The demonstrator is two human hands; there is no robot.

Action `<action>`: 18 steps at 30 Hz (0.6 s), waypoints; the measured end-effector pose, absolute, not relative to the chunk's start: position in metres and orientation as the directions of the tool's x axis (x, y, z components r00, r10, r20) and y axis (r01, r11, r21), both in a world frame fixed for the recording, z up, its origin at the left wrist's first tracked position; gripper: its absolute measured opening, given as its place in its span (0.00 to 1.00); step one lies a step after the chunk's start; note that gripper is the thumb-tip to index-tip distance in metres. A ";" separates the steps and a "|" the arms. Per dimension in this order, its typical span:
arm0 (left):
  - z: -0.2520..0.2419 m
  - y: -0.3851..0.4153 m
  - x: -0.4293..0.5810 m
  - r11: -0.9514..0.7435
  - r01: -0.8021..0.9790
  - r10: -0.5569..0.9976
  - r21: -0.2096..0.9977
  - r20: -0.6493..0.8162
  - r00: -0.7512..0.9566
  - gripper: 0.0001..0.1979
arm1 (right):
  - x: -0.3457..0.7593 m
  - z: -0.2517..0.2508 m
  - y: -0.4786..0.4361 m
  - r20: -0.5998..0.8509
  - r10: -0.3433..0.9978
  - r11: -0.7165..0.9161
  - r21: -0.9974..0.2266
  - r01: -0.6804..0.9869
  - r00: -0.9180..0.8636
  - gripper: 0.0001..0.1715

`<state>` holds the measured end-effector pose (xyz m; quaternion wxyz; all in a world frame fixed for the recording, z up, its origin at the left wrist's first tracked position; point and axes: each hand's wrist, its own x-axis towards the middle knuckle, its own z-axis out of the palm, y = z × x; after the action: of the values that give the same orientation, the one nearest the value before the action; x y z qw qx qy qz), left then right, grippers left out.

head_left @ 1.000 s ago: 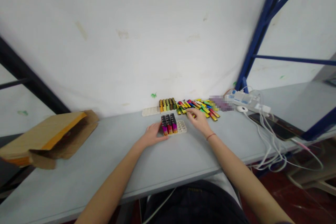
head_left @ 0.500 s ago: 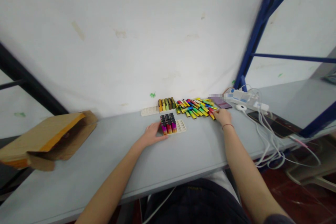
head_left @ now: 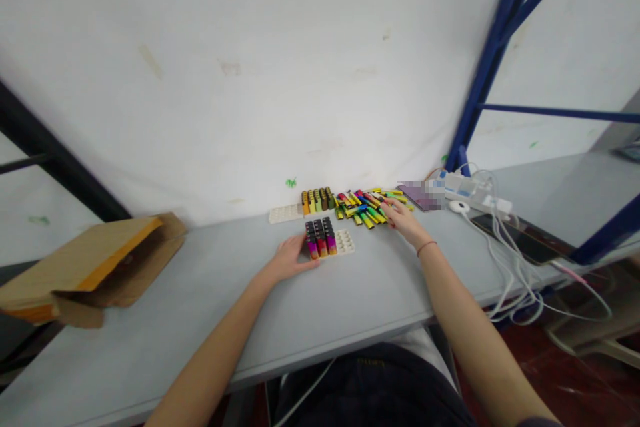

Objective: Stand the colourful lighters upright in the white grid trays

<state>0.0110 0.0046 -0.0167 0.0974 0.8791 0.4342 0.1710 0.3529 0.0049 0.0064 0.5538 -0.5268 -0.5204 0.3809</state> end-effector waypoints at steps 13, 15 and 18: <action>-0.013 0.002 0.013 -0.587 0.732 0.808 0.344 0.197 0.555 0.38 | 0.300 0.018 -0.007 0.128 0.988 0.137 -0.984 -0.116 0.083 0.30; -0.013 0.003 0.013 -0.591 0.731 0.806 0.342 0.198 0.558 0.38 | 0.295 0.019 -0.008 0.057 0.996 0.067 -0.988 -0.137 0.071 0.33; -0.015 0.004 0.012 -0.591 0.731 0.806 0.342 0.199 0.558 0.39 | 0.290 0.018 -0.009 -0.034 0.997 -0.021 -0.985 -0.169 0.075 0.33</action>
<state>0.0121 0.0039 -0.0147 0.1106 0.8757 0.4387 0.1688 0.2898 -0.0086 0.0176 0.5524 -0.4818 -0.4294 0.5276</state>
